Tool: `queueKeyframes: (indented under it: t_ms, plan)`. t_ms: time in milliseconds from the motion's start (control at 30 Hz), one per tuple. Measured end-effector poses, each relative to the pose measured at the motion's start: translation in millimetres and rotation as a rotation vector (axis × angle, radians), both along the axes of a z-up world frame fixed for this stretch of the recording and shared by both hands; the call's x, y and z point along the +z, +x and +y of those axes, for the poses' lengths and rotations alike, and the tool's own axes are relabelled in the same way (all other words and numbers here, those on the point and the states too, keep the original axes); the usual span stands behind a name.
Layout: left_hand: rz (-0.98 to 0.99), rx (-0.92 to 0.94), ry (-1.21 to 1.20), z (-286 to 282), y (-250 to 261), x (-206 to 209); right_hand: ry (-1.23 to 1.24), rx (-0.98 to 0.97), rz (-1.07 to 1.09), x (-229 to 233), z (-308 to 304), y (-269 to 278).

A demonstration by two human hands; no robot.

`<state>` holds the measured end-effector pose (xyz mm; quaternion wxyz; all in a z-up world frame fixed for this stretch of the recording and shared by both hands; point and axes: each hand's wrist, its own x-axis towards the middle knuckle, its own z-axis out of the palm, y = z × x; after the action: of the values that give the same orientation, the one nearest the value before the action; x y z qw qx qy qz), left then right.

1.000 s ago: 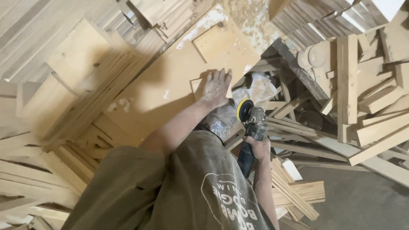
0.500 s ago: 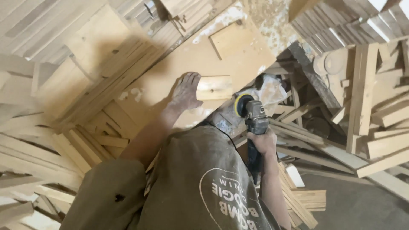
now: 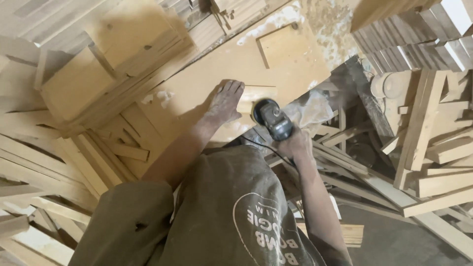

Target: The person uses an orbital sander to smooth the surfaces of small wooden blocks on a workbench. The person holds the wood pieces in place with their bare left foot while operating the tool with their right hand.

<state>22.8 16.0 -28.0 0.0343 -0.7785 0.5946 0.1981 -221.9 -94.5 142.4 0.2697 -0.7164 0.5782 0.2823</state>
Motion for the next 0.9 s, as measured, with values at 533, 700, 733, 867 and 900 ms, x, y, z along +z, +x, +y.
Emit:
queueKeyframes:
  t_ms: [533, 700, 733, 867, 900]
  plan:
    - [0.045, -0.003, -0.004, 2, 4, 30, -0.024, -0.032, -0.051, -3, -5, 5]
    - [0.030, 0.000, -0.025, -1, 3, 11, -0.060, -0.141, -0.196, -9, -38, 32]
    - [0.030, -0.002, -0.014, 0, 2, 9, -0.080, -0.165, -0.177, -6, -41, 27]
    - [0.085, 0.026, -0.017, 3, 3, 13, -0.088, -0.142, -0.095, 20, -12, 13]
    - [0.086, 0.030, -0.023, 1, 2, 14, -0.093, -0.138, -0.094, 5, -6, -6]
